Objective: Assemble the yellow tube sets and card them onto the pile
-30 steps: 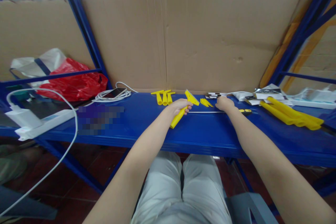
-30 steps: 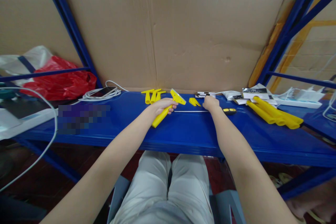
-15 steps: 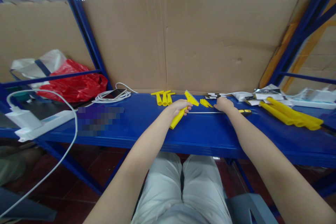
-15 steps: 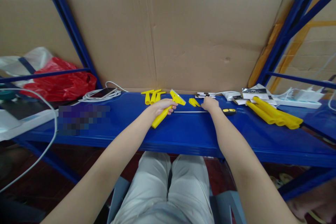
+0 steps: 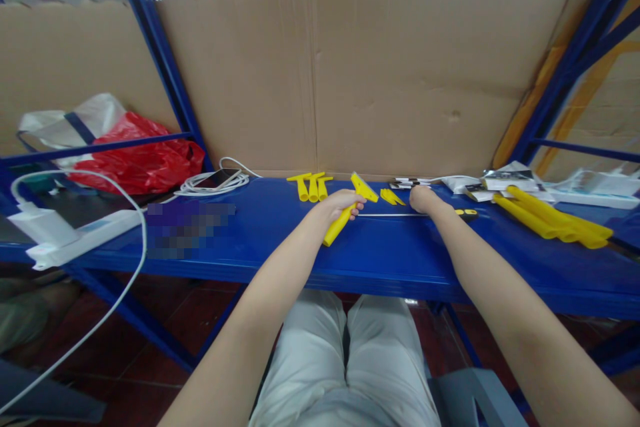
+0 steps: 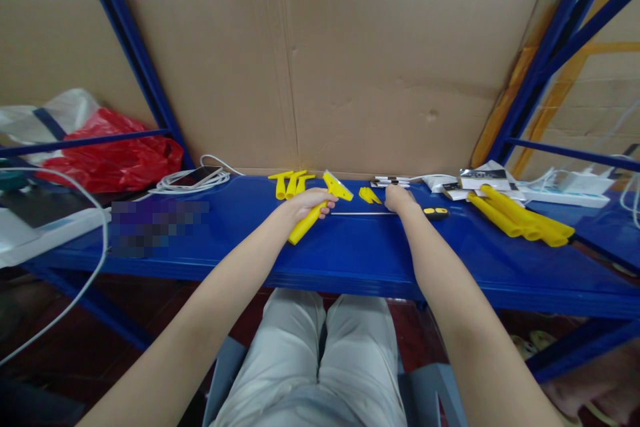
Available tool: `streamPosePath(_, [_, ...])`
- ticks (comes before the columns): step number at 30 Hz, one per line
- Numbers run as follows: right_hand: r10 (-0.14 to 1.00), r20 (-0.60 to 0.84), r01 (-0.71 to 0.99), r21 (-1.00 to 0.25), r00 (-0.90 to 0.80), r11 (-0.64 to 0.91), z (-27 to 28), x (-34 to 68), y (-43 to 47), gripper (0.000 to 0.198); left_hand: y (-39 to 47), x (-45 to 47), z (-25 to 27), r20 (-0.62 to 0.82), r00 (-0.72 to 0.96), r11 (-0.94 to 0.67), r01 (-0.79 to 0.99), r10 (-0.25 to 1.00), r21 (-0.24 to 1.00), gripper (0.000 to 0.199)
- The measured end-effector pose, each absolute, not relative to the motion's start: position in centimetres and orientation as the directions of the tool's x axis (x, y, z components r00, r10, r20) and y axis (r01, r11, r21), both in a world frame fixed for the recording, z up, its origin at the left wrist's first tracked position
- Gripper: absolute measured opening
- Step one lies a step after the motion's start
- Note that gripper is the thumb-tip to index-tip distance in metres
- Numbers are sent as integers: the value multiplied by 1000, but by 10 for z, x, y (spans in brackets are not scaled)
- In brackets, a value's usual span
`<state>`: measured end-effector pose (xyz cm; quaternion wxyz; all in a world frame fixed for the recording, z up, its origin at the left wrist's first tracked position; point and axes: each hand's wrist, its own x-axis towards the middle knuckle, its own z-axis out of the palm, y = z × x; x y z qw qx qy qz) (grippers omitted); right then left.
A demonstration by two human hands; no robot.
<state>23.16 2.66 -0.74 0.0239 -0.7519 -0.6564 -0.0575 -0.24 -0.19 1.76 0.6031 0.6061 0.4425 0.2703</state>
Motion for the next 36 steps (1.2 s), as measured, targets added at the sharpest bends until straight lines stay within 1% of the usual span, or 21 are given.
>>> streamPosePath(7, [987,124,994,34,99,-103,-8,230,26,32,-1,-2,17,-208,463,120,212,862,970,23])
streamPosePath(13, [982,173,997,-5,73,-73,-8,231,28,21,-1,-3,17,-209,455,132,197,865,972,23])
streamPosePath(14, [978,199,998,-45,61,-53,-7,230,28,20,-1,-3,17,-208,458,134,189,864,973,22])
streamPosePath(15, [970,237,993,-119,48,-20,-6,228,28,18,-1,-3,17,-206,462,135,181,863,974,22])
streamPosePath(17, [944,328,926,-364,27,100,-4,222,25,14,-1,-3,17,-208,463,142,173,862,975,21])
streamPosePath(19, [926,376,741,-627,16,242,-2,212,21,10,-1,-3,17,-212,457,146,176,864,974,21])
streamPosePath(20, [930,367,637,-717,-1,284,-1,206,18,9,-1,-2,17,-212,454,145,178,866,973,21])
streamPosePath(21, [938,347,548,-781,-20,301,1,200,15,10,-1,-2,17,-211,451,143,181,867,973,21])
streamPosePath(23, [942,326,419,-847,-74,326,3,188,9,14,-1,-2,17,-208,451,138,183,868,973,20])
streamPosePath(26, [942,314,354,-873,-116,335,5,177,3,19,-2,-1,18,-207,455,137,182,866,974,18])
streamPosePath(36, [947,308,405,-858,-88,316,2,172,2,17,-8,0,21,-193,478,119,180,857,976,18])
